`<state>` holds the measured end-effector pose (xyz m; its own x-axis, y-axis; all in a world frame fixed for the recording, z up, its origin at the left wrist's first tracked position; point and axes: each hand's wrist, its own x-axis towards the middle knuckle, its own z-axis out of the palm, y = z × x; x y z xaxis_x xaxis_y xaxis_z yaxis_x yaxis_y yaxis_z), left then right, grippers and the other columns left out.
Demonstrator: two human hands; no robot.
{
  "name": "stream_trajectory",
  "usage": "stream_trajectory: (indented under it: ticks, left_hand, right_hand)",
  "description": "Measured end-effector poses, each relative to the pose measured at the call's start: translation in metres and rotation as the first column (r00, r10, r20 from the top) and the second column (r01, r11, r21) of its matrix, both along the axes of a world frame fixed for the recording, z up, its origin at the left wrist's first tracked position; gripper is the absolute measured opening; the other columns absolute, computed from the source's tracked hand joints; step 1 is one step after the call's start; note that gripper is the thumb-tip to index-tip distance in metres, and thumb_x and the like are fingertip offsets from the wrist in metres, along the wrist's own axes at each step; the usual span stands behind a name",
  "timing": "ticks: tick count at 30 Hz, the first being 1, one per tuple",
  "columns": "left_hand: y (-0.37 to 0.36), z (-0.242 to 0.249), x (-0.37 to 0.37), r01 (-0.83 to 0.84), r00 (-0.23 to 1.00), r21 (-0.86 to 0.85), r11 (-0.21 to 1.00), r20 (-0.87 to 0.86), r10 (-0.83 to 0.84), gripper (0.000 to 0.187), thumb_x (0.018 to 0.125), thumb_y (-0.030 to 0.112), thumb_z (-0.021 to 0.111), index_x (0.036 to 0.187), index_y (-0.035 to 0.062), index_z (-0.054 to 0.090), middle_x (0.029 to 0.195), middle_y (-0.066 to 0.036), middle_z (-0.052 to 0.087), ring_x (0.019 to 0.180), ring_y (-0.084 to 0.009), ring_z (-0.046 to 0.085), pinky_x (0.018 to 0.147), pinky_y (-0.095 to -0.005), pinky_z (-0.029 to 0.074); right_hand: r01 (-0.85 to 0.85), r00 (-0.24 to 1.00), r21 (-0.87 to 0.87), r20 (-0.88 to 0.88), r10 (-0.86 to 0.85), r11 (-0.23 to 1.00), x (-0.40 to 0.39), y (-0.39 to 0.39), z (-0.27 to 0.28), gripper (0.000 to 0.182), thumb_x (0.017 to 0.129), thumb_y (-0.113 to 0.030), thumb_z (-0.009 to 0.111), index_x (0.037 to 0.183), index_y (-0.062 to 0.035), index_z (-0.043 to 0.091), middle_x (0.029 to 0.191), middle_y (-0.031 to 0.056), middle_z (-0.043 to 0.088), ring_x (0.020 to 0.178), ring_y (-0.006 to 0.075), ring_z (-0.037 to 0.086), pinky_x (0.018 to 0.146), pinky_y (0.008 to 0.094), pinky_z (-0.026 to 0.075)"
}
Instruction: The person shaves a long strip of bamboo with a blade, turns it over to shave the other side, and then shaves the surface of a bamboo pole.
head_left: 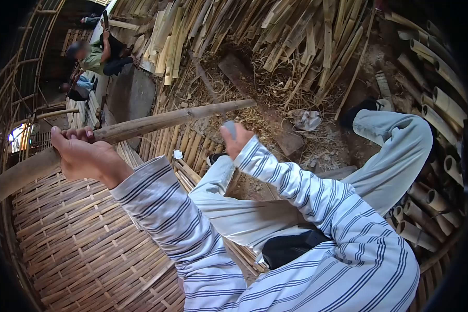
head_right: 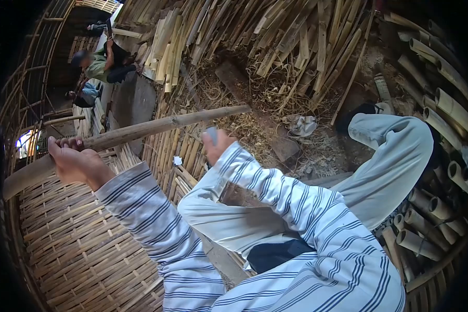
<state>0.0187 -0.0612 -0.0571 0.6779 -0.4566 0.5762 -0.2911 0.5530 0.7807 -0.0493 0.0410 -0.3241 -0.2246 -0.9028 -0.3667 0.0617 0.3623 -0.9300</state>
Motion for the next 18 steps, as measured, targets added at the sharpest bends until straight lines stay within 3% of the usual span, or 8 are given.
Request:
stream_trajectory:
  ticks: [4,5,7,9,12,14,17,18]
  left_hand:
    - [0.005,0.002,-0.015,-0.019,1.000,0.016,1.000,-0.024,0.020,0.028,0.082,0.013,0.062,0.063,0.0016,0.044,0.058,-0.002,0.044,0.046,-0.0098,0.041,0.041,-0.0241,0.030]
    - [0.007,0.001,-0.017,-0.015,1.000,0.013,1.000,-0.023,0.015,0.028,0.082,0.013,0.062,0.063,0.0012,0.045,0.058,-0.003,0.044,0.046,-0.0099,0.041,0.041,-0.0241,0.030]
    - [0.009,0.000,-0.017,-0.025,0.999,0.007,1.000,-0.023,0.025,0.028,0.082,0.013,0.062,0.063,0.0004,0.045,0.058,-0.003,0.045,0.046,-0.0101,0.040,0.040,-0.0243,0.030]
    - [0.011,0.000,-0.015,-0.049,0.999,-0.002,0.999,-0.023,0.048,0.028,0.081,0.013,0.062,0.063,-0.0004,0.046,0.058,-0.004,0.045,0.046,-0.0104,0.040,0.040,-0.0247,0.030]
    - [0.014,-0.002,-0.009,0.004,1.000,-0.036,0.999,-0.011,-0.005,0.028,0.081,0.013,0.062,0.063,-0.0017,0.046,0.057,-0.004,0.045,0.045,-0.0109,0.040,0.039,-0.0254,0.031]
    - [0.019,-0.002,-0.021,-0.053,0.998,0.003,0.999,-0.027,0.053,0.028,0.081,0.012,0.062,0.063,-0.0017,0.046,0.057,-0.004,0.045,0.045,-0.0111,0.041,0.039,-0.0255,0.031]
    - [0.017,-0.001,-0.017,-0.068,0.997,-0.007,0.998,-0.040,0.068,0.028,0.081,0.012,0.063,0.063,-0.0016,0.046,0.058,-0.005,0.046,0.045,-0.0111,0.041,0.039,-0.0252,0.031]
    - [0.014,-0.001,-0.015,-0.054,0.998,-0.016,0.998,-0.042,0.054,0.028,0.080,0.012,0.063,0.063,-0.0015,0.046,0.058,-0.005,0.047,0.045,-0.0111,0.042,0.040,-0.0250,0.031]
  right_hand:
    - [-0.238,0.971,-0.116,-0.056,0.233,0.964,-0.011,0.018,0.085,0.038,0.097,-0.037,0.040,0.105,-0.0014,0.051,0.063,0.0257,0.058,0.065,0.0433,0.062,0.055,0.0490,0.048]
    - [-0.228,0.974,-0.181,-0.062,0.220,0.957,-0.008,0.022,0.090,0.038,0.096,-0.038,0.043,0.103,-0.0012,0.051,0.060,0.0252,0.057,0.060,0.0426,0.061,0.051,0.0488,0.047]
    - [-0.217,0.966,-0.121,-0.168,0.196,0.969,0.006,0.025,0.074,0.038,0.095,-0.038,0.045,0.101,-0.0014,0.051,0.057,0.0246,0.057,0.056,0.0427,0.061,0.047,0.0488,0.047]
    - [-0.100,0.984,-0.133,-0.158,0.079,0.986,0.010,0.020,0.049,0.042,0.092,-0.041,0.046,0.098,-0.0001,0.051,0.063,0.0262,0.060,0.061,0.0421,0.063,0.052,0.0507,0.050]
    - [-0.196,0.965,-0.132,-0.204,0.167,0.972,-0.004,0.022,0.060,0.041,0.091,-0.040,0.050,0.095,0.0009,0.051,0.064,0.0272,0.060,0.060,0.0432,0.062,0.050,0.0512,0.049]
    - [-0.275,0.946,-0.111,-0.208,0.248,0.955,-0.007,0.027,0.065,0.042,0.090,-0.040,0.051,0.096,0.0013,0.051,0.064,0.0278,0.059,0.061,0.0427,0.063,0.050,0.0511,0.048]
    - [-0.091,0.961,-0.093,-0.268,0.063,0.992,0.021,0.027,0.034,0.043,0.091,-0.041,0.050,0.098,0.0016,0.050,0.065,0.0278,0.060,0.062,0.0427,0.063,0.051,0.0517,0.048]
    - [-0.143,0.948,-0.088,-0.297,0.111,0.986,0.020,0.025,0.038,0.035,0.093,-0.033,0.049,0.098,0.0010,0.046,0.055,0.0259,0.055,0.055,0.0437,0.060,0.045,0.0523,0.045]
